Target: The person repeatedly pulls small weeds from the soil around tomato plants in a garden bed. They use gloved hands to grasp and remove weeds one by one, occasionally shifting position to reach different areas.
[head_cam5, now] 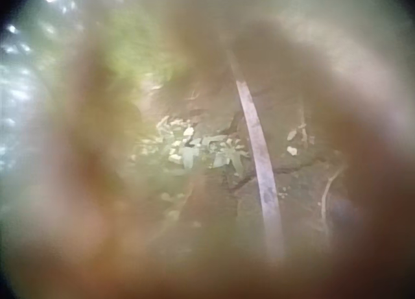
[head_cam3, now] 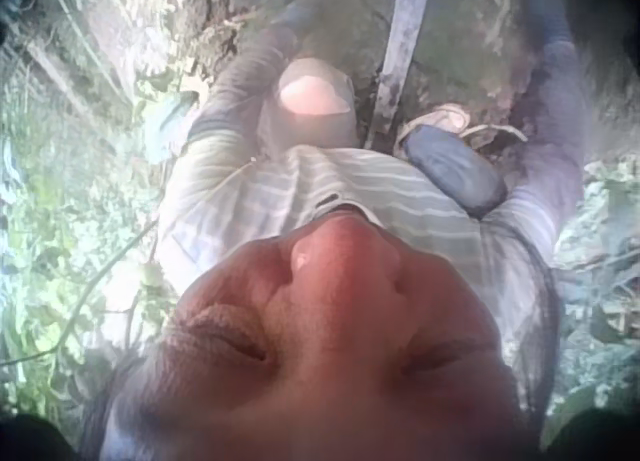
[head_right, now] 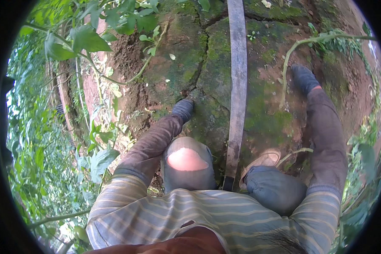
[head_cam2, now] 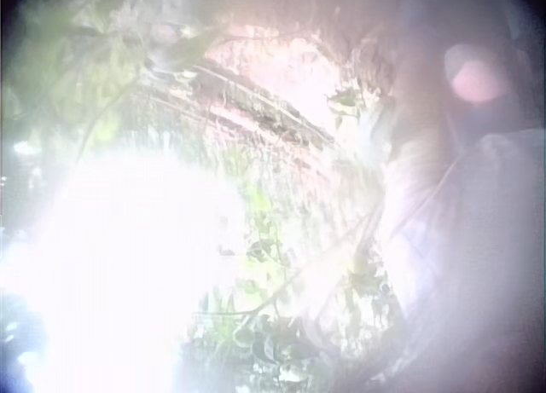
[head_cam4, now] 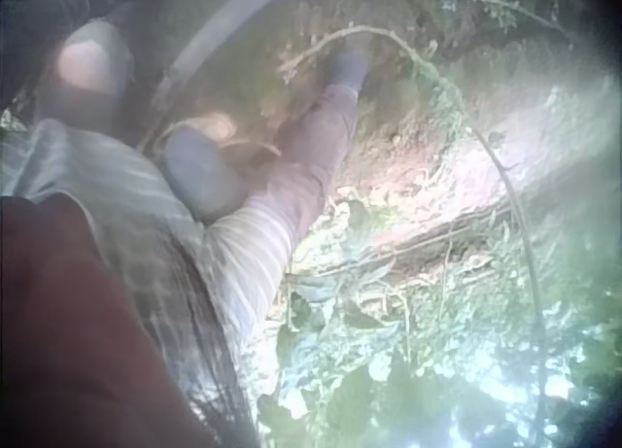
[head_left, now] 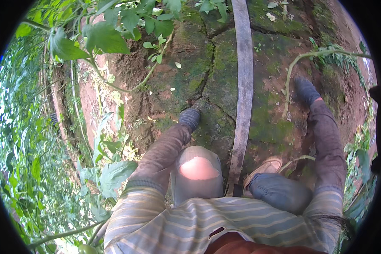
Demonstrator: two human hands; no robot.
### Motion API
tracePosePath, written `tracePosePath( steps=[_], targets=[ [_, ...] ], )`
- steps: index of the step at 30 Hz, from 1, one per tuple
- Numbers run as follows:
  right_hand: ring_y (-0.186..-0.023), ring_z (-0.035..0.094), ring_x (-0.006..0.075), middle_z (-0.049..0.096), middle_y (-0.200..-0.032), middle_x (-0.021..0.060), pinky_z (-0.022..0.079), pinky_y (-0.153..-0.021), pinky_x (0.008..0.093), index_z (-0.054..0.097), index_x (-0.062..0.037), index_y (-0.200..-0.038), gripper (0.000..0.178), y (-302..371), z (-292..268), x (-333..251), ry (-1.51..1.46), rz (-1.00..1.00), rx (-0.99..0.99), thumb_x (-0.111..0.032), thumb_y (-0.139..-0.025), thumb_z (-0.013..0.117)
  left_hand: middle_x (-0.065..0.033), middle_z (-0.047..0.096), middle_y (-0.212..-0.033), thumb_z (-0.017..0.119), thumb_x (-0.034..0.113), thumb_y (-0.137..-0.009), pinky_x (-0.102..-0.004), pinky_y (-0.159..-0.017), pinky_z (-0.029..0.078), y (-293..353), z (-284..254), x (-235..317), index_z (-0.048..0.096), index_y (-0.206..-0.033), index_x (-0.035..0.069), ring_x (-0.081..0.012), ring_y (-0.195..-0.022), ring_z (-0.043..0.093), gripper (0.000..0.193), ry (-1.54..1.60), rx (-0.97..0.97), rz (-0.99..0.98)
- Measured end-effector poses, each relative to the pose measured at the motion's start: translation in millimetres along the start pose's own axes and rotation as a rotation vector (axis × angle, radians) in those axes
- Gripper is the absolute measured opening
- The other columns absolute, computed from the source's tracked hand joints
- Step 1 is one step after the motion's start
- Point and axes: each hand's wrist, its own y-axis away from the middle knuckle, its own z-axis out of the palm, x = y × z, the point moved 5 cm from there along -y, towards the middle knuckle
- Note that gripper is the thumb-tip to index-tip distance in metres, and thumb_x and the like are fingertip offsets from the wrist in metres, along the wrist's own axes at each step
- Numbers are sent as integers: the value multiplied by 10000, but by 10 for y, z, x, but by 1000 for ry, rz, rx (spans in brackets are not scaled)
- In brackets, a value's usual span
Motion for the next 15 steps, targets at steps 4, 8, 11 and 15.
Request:
tracePosePath(
  steps=[4,8,11,15],
  targets=[
    [-943,602,389,628,-975,221,478,-808,478,613,-57,-952,238,-37,123,57,2,-101,28,-142,-732,645,-219,660,-956,621,171,-757,-429,-786,510,149,-135,19,679,-949,36,-368,-935,638,241,95,69,6],
    [-960,604,376,629,-991,209,481,-820,468,609,-78,-994,267,-59,7,-42,46,-72,-82,-161,-743,642,-238,650,-964,670,245,-759,-417,-782,498,531,18,88,672,-951,38,-376,-949,634,283,528,-237,32],
    [-955,606,379,635,-980,199,484,-825,464,608,-94,-1006,268,-54,-83,-88,-6,-60,-115,-171,-752,640,-200,660,-971,689,255,-771,-392,-788,492,1013,50,163,641,-1031,50,-322,-937,645,335,346,-295,-76],
    [-943,609,374,639,-983,187,482,-816,470,600,-98,-1020,239,-104,-9,-50,12,-105,-86,-170,-792,589,-178,656,-960,691,250,-777,-386,-782,487,1523,-316,263,624,-1054,53,-293,-913,633,347,252,-340,-190]
  ],
)
